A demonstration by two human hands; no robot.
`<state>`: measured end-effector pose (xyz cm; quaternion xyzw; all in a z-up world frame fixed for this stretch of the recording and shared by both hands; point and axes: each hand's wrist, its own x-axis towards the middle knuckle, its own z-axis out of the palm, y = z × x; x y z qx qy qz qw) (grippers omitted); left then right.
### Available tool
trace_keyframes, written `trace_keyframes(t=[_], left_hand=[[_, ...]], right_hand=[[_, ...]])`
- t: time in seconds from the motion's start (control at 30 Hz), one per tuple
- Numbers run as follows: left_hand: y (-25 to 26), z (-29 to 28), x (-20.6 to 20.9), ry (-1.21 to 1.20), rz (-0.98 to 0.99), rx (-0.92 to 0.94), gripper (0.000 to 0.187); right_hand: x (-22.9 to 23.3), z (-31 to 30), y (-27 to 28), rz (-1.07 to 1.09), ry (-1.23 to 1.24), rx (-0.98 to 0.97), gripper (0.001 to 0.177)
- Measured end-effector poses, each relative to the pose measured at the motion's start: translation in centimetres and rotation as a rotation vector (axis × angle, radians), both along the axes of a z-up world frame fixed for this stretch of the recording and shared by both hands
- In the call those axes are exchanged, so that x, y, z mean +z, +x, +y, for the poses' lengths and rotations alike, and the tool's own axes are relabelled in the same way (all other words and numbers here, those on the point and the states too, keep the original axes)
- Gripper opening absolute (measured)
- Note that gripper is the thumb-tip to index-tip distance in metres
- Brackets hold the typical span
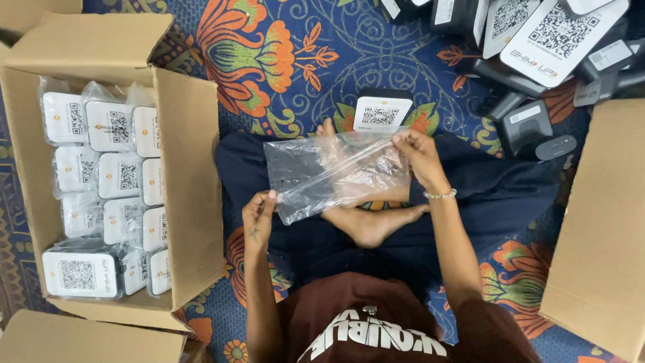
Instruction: The person packages electronics scanners into plastic bags and organizes them into boxes.
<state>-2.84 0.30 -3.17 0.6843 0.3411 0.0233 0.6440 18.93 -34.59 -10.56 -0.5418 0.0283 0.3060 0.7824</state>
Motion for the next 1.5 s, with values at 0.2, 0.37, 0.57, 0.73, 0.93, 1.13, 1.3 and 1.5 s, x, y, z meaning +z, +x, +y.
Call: trace_keyframes(t=[0.2, 0.37, 0.57, 0.73, 0.93, 1.13, 1.3, 1.5], left_hand=[[-0.2, 0.9, -0.5, -0.070, -0.087, -0.051, 0.020], [3.0, 0.2, 8.9, 0.517, 0.164, -0.432, 0.024], [10.0, -3.1, 18.6, 1.143, 0.022, -0.557, 0.033], [17.6, -8.3, 20.0, 0.992, -0.378, -0.838, 0.039], [24.4, -10.9, 19.1, 0.900, -0.463, -1.158, 0.041], [26.8, -9.2, 16.2, 0.829, -0.237, -1.305, 0.048], [27.5, -8.1, 15.8, 0.794, -0.072, -1.444, 0.049], [26.5, -6.1, 13.3, 0.848, -0.200, -1.336, 0.010]], right_hand=[[7.1, 2.7, 0.9, -0.263, -0.245, -0.202, 0.014], [11.9, 4.6, 2.8, -0.447, -0.294, -0.329, 0.018], [16.0, 6.6, 3.1, -0.519, -0.275, -0.158, 0.022], [17.3, 7.8, 1.7, -0.782, -0.318, 0.028, 0.022], [13.0, 8.6, 0.9, -0.847, -0.230, -0.238, 0.037], [14.0, 9.4, 0.0, -0.588, -0.057, -0.308, 0.024], [13.2, 9.0, -0.4, -0.738, -0.238, -0.167, 0.026], [11.3, 6.5, 1.8, -0.646, -0.033, 0.046, 0.016]])
